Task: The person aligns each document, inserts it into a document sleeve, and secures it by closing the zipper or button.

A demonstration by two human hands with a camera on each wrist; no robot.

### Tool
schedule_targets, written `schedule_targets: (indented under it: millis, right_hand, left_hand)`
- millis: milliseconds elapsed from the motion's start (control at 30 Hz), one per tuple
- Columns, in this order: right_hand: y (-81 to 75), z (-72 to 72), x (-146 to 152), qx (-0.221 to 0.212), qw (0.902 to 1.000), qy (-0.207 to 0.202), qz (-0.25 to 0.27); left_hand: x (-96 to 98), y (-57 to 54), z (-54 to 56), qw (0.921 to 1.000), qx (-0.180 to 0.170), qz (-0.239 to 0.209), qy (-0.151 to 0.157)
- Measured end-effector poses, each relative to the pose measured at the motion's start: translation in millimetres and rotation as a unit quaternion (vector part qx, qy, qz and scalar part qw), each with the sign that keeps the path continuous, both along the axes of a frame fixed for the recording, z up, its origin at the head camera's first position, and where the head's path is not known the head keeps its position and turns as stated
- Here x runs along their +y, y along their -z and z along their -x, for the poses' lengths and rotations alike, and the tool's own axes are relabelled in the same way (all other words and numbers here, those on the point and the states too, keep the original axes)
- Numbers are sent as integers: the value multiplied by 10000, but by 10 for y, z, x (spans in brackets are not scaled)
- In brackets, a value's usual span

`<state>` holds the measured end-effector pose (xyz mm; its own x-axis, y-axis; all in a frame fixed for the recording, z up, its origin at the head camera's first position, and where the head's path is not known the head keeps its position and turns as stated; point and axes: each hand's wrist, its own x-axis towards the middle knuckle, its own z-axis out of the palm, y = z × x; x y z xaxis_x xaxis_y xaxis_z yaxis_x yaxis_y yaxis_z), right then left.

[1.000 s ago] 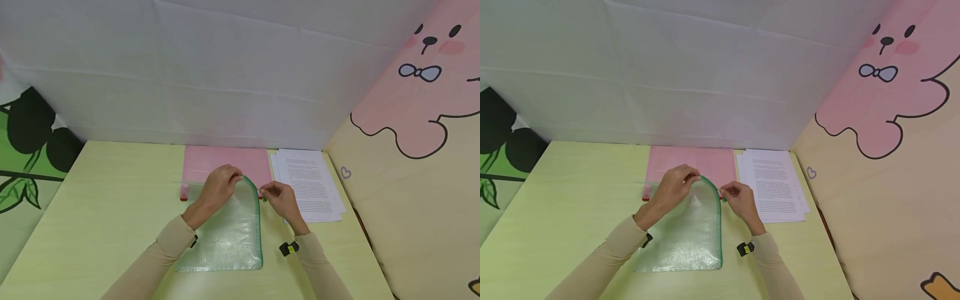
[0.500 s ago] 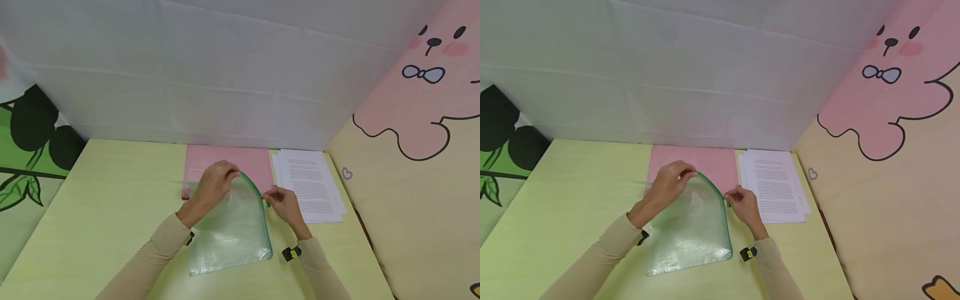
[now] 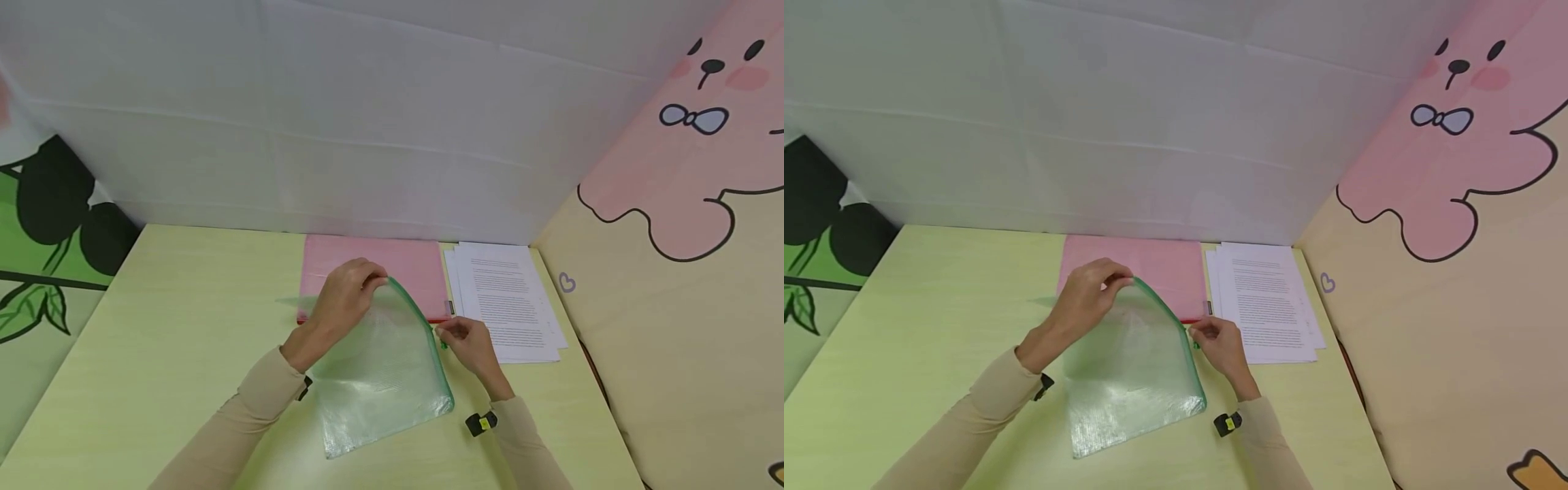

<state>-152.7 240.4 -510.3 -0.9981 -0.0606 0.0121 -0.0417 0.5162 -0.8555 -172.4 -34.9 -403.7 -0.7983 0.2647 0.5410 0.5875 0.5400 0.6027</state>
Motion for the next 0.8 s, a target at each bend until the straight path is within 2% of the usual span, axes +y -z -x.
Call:
schedule_targets:
  millis: [167, 333, 633, 800]
  right_hand:
    - [58, -47, 51, -23, 9999, 27, -117]
    - [110, -115, 120, -139, 9996, 151, -168]
    - [123, -184, 187, -344, 9991, 149, -193]
    - [142, -219, 234, -312, 9990, 158, -288]
  left_hand:
    - [-57, -33, 8, 9998, 139, -99, -46]
    - [-102, -68, 21, 9998, 132, -172, 9]
    - [-168, -121, 11, 9997, 119, -217, -17]
    - [-198, -125, 21, 9995, 182, -232, -59]
